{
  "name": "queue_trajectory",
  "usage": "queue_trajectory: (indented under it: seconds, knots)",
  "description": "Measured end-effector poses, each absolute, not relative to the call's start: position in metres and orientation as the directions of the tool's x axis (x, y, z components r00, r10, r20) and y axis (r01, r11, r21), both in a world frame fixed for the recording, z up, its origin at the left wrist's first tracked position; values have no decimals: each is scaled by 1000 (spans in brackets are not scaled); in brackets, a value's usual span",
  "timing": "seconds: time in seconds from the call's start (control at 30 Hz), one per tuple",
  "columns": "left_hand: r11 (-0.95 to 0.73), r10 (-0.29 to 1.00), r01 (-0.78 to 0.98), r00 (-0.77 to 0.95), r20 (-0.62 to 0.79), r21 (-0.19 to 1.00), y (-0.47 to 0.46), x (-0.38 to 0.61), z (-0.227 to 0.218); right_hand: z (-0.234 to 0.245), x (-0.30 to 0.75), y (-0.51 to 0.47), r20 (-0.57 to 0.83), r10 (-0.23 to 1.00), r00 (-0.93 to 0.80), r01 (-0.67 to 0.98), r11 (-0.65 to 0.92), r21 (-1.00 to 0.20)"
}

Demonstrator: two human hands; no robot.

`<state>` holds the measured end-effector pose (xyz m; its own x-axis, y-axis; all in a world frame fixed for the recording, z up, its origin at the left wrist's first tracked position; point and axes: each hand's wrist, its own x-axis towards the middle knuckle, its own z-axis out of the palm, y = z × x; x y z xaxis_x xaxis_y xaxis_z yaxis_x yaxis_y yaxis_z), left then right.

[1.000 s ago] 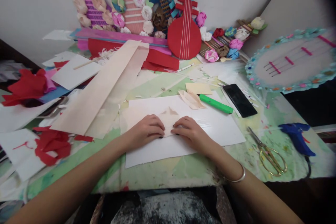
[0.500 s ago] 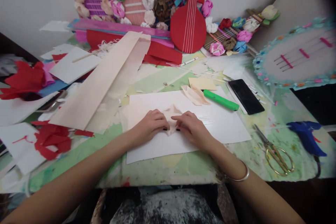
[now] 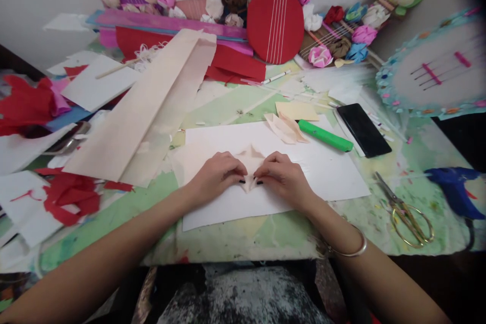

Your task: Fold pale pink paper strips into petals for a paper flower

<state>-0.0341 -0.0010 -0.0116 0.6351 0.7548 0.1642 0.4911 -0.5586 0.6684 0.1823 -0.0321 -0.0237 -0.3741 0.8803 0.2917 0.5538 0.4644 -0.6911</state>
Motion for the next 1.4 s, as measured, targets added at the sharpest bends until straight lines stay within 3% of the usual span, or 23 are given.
queue_trajectory:
  seconds: [0.37, 0.6, 0.93, 1.4]
  knots:
    - [-554, 783, 508, 586, 206, 659, 0, -30, -17, -17, 179, -20, 351, 810, -469, 491, 570, -659]
    - [-559, 778, 488, 588, 221, 670, 0, -30, -16, -24, 176, -21, 316, 830, -460, 564, 548, -617]
    - [-573, 780, 463, 560, 278, 677, -3, -31, -19, -30, 174, -28, 358, 857, -370, 541, 513, -667]
    - [-648, 735, 447, 581, 351, 617, -7, -30, -22, -25, 175, -31, 333, 857, -394, 544, 510, -666]
